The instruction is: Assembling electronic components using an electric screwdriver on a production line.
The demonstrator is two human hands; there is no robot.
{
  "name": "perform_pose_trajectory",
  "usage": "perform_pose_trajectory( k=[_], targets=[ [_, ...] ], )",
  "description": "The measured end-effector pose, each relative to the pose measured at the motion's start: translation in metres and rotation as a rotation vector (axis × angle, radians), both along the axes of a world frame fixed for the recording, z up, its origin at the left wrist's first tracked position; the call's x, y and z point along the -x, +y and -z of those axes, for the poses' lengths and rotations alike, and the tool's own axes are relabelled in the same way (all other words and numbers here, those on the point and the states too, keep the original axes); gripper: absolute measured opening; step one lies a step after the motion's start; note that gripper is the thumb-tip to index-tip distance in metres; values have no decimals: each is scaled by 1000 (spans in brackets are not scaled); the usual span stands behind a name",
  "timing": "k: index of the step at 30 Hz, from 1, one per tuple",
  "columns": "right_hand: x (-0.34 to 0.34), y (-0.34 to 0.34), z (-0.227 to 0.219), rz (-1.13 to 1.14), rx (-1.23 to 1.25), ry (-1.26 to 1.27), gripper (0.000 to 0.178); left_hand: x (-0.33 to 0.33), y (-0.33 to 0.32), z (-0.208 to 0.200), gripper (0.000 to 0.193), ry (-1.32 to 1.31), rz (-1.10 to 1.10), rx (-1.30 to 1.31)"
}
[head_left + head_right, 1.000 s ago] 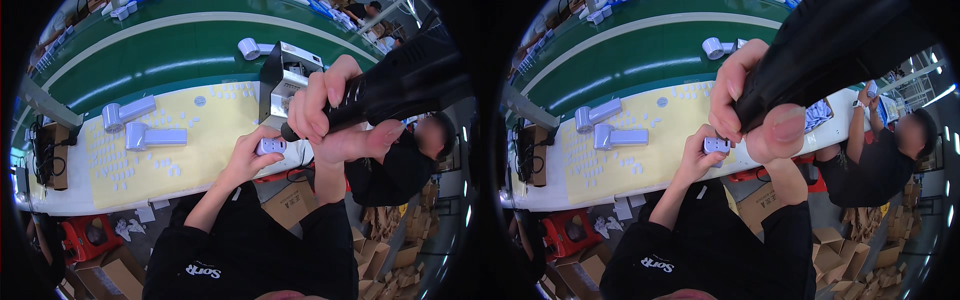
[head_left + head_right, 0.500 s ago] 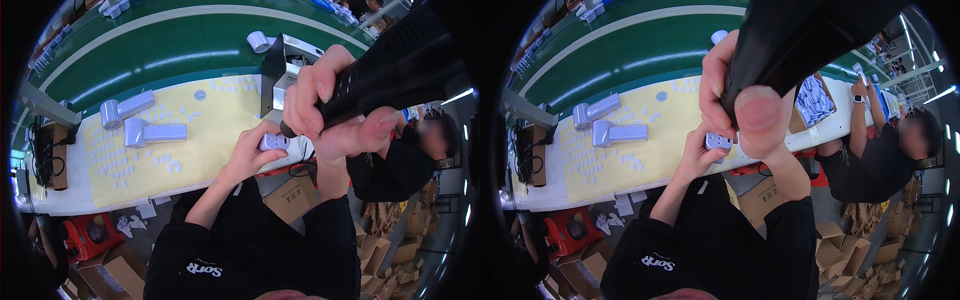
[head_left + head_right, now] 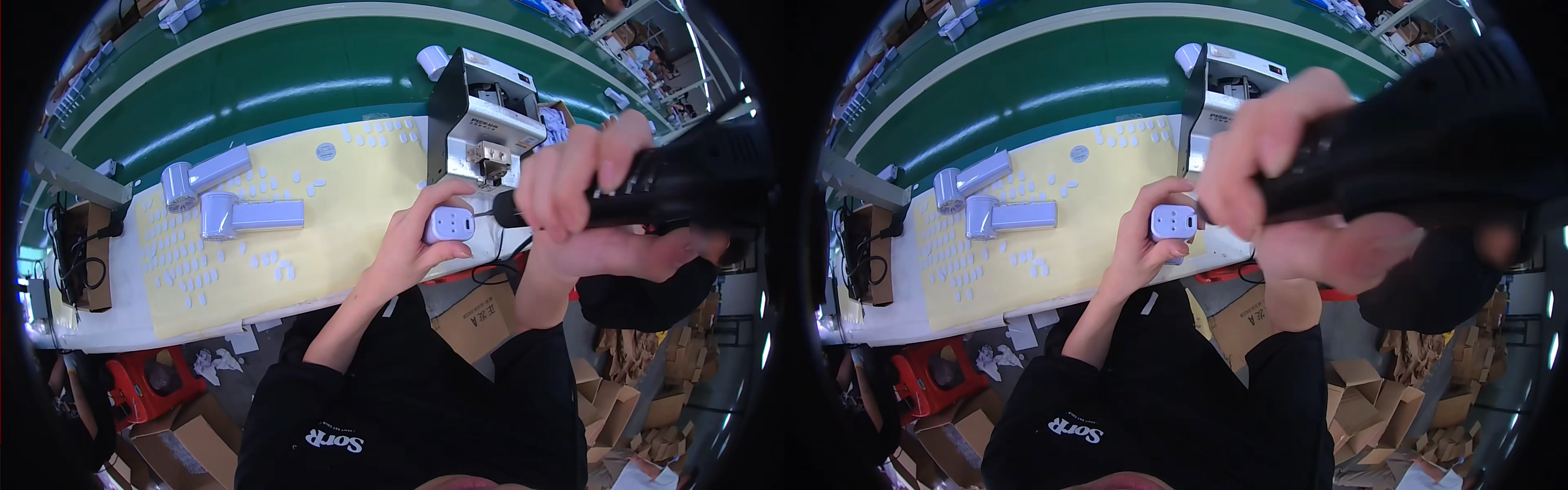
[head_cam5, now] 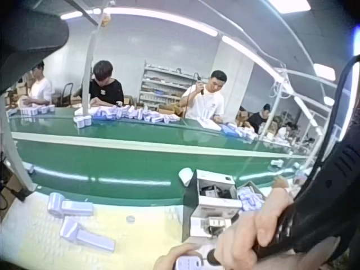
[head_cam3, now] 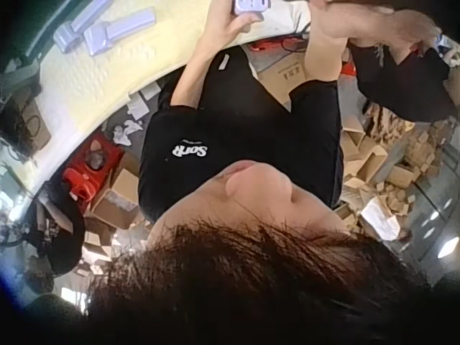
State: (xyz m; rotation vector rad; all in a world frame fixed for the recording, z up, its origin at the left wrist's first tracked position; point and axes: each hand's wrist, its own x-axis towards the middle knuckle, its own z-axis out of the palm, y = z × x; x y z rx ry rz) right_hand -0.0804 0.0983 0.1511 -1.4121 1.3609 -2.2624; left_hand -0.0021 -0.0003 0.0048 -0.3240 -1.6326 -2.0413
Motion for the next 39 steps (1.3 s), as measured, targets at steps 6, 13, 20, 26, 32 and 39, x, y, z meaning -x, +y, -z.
perform_pose_trajectory(
  k=[6, 13, 20, 26, 32, 39],
  targets=[
    [42, 14, 45, 289, 44, -49, 54, 6, 0, 11, 47, 56, 68, 72],
    [60, 9, 76, 482, -20, -28, 48, 7, 2, 13, 37, 67, 117, -20],
    [58, 15, 77, 490, -107, -45, 55, 6, 3, 13, 36, 69, 125, -54],
    [31, 27, 49, 269, -108, -170, 62, 7, 0, 13, 37, 46, 110, -36],
    [6, 18, -11, -266, -16, -49, 71, 6, 0, 11, 39, 35, 108, -29],
    [-4, -4, -12, -369, -30, 2, 59, -1, 0, 3, 40, -36, 60, -6]
  ],
)
